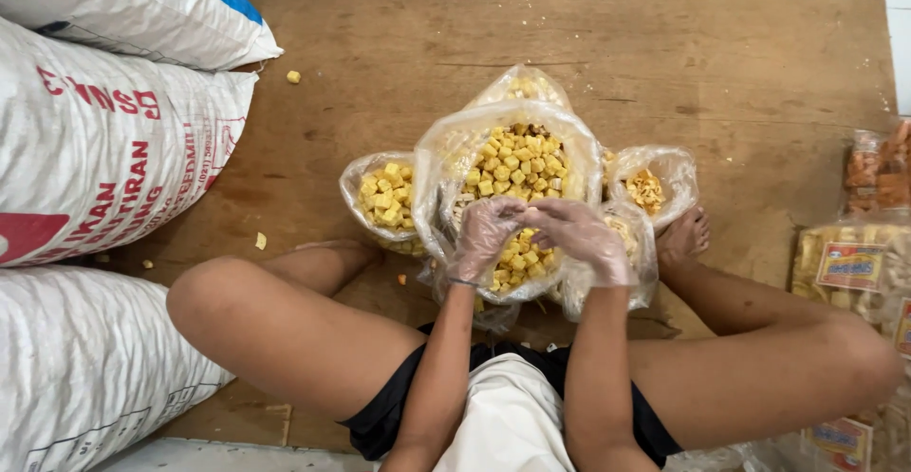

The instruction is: Sorting small yellow snack pieces from a large central bag into smaller plastic bags while sitting on the floor.

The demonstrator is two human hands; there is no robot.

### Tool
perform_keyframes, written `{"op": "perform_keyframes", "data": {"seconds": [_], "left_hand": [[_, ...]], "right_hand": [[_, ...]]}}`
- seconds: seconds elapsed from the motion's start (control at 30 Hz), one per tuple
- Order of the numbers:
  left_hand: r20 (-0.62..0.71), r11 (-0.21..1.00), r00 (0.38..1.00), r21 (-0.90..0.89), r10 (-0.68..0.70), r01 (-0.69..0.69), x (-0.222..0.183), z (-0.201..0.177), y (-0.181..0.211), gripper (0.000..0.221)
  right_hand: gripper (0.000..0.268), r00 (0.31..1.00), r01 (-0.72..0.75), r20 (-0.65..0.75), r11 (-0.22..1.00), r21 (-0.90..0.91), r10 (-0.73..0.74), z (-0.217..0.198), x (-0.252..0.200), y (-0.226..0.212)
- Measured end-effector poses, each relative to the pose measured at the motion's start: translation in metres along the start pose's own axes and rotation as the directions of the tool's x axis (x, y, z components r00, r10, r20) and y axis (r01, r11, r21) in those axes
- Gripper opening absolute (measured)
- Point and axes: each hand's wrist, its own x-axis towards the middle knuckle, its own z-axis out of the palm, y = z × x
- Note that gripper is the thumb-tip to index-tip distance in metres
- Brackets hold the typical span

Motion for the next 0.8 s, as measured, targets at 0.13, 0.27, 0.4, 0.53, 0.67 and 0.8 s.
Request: {"op": "perform_keyframes", "data": {"seconds": [0.13, 0.27, 0.4, 0.53, 0.67, 0.8], "left_hand": [[0.007, 0.989, 0.997, 0.122, -0.081, 0.079, -0.004, -0.008, 0.001, 0.018], [0.097, 0.99, 0.995, 0.138, -0.037, 0.024, -0.005, -0.016, 0.007, 0.016], [0.081, 0.987, 0.996, 0.156, -0.037, 0.024, -0.008, -0.02, 0.02, 0.018], [-0.05, 0.855, 0.982, 0.485, -0.182, 0.183, 0.004, -0.039, -0.03, 0.034], [-0.064, 0.669, 0.945, 0.691, -0.32, 0.273, 0.013, -0.041, -0.037, 0.045], [-0.032, 0.635, 0.982, 0.758, -0.188, 0.146, 0.023, -0.022, -0.1, 0.052]], "right_hand": [[0.045, 0.996, -0.028, 0.09, 0.995, 0.098, 0.019, 0.011, 0.034, 0.025], [0.038, 0.999, -0.019, 0.039, 1.0, -0.004, 0.019, 0.009, 0.024, 0.015], [0.037, 0.999, -0.038, -0.041, 0.995, -0.096, 0.034, -0.023, 0.002, 0.023], [0.021, 0.964, -0.26, -0.16, 0.87, -0.419, 0.211, -0.076, 0.013, 0.098], [0.051, 0.842, -0.502, -0.239, 0.865, -0.021, 0.483, -0.069, -0.022, 0.055], [0.048, 0.969, -0.112, 0.006, 0.459, -0.881, 0.247, -0.094, 0.011, 0.096]]}}
